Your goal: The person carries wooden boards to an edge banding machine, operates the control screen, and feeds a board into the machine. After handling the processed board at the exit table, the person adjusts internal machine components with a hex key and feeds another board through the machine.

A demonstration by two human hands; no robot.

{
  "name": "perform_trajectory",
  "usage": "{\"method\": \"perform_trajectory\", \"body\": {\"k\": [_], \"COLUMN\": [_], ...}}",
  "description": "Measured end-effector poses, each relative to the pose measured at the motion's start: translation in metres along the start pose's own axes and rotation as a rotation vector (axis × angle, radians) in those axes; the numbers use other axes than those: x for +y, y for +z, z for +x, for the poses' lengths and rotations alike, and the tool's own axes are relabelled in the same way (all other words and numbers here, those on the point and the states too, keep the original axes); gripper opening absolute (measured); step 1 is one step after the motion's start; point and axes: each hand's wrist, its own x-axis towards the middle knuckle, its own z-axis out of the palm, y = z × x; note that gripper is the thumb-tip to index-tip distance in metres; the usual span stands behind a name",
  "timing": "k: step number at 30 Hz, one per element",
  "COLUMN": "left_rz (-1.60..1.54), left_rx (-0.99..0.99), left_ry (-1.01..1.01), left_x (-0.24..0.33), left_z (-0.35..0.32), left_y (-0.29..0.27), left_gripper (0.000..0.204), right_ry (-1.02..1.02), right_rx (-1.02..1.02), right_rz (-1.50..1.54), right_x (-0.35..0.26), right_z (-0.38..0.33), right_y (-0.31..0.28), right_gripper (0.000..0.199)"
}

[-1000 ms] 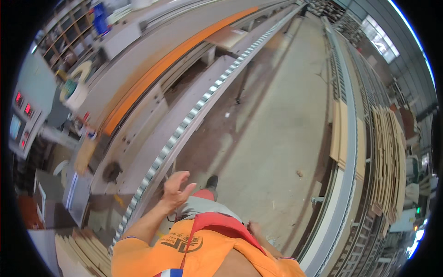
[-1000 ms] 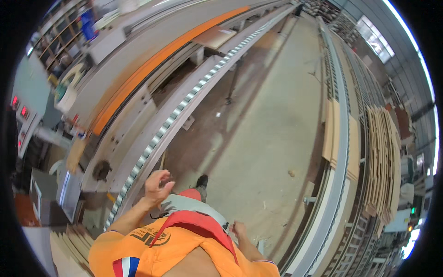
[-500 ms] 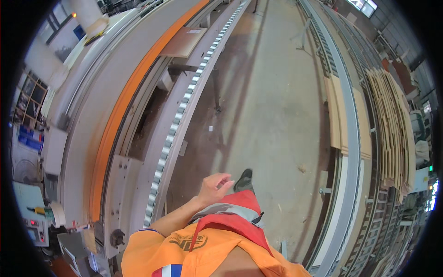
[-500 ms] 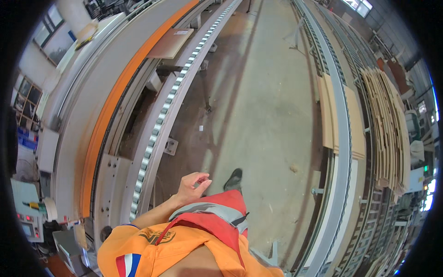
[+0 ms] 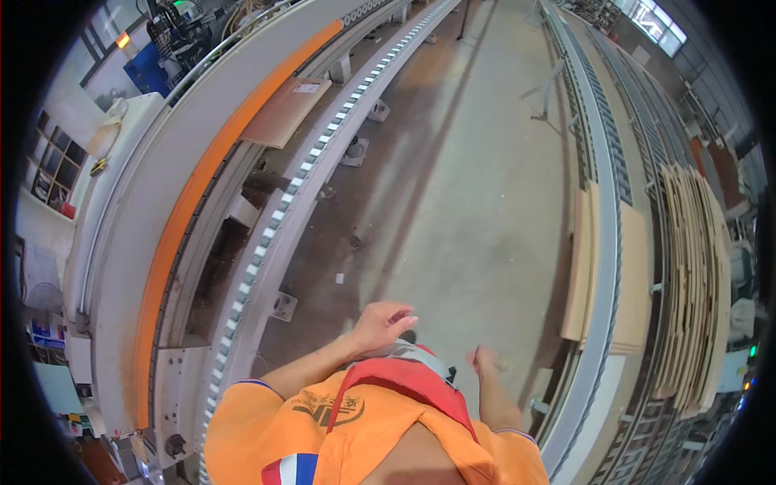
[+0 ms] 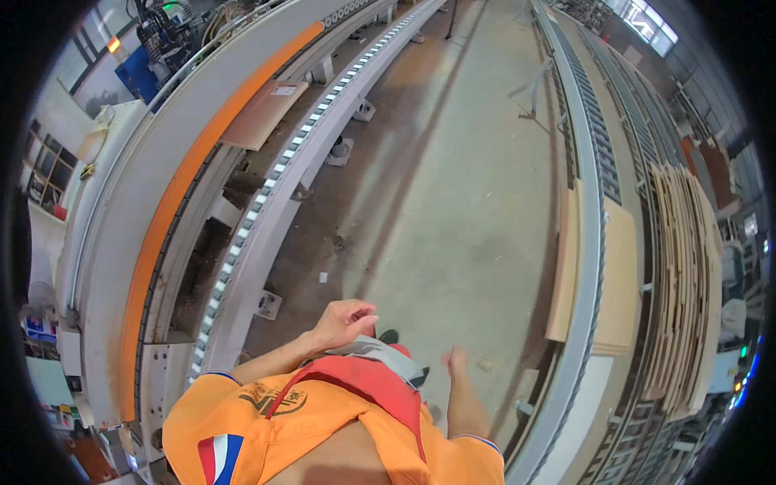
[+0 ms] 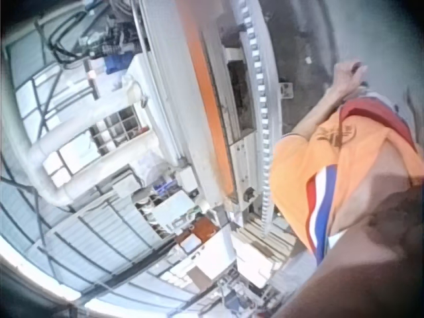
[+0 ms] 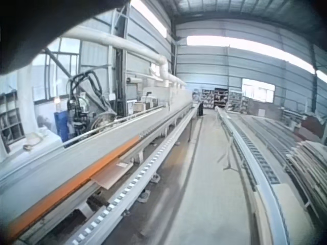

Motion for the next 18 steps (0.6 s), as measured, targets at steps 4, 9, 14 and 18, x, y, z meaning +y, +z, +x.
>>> {"method": "perform_trajectory", "body": {"k": [4, 9, 14, 18], "left_rz": [-0.031, -0.018, -0.120, -0.017], "left_rx": [0.090, 0.118, 0.053, -0.082], "left_ry": [-0.167, -0.089, -0.150, -0.073], "left_x": [-0.023, -0.048, -0.035, -0.023], "left_z": [0.098, 0.259, 0.455, 0.610], "left_y": [0.005, 0.017, 0.017, 0.012], "left_gripper": [0.022, 0.023, 0.023, 0.026], "right_ry": [-0.208, -0.411, -0.184, 0.085], "right_rx": [-0.177, -0.307, -0.037, -0.018], "right_rz": [-0.066, -0.280, -0.318, -0.182], "right_x": [-0.263, -0.391, -0.401, -0.383], "right_z": [0.015, 0.095, 0.180, 0.204], "right_y": [0.133, 0.191, 0.160, 0.115], "right_gripper": [0.032, 0.033, 0.035, 0.035]}}
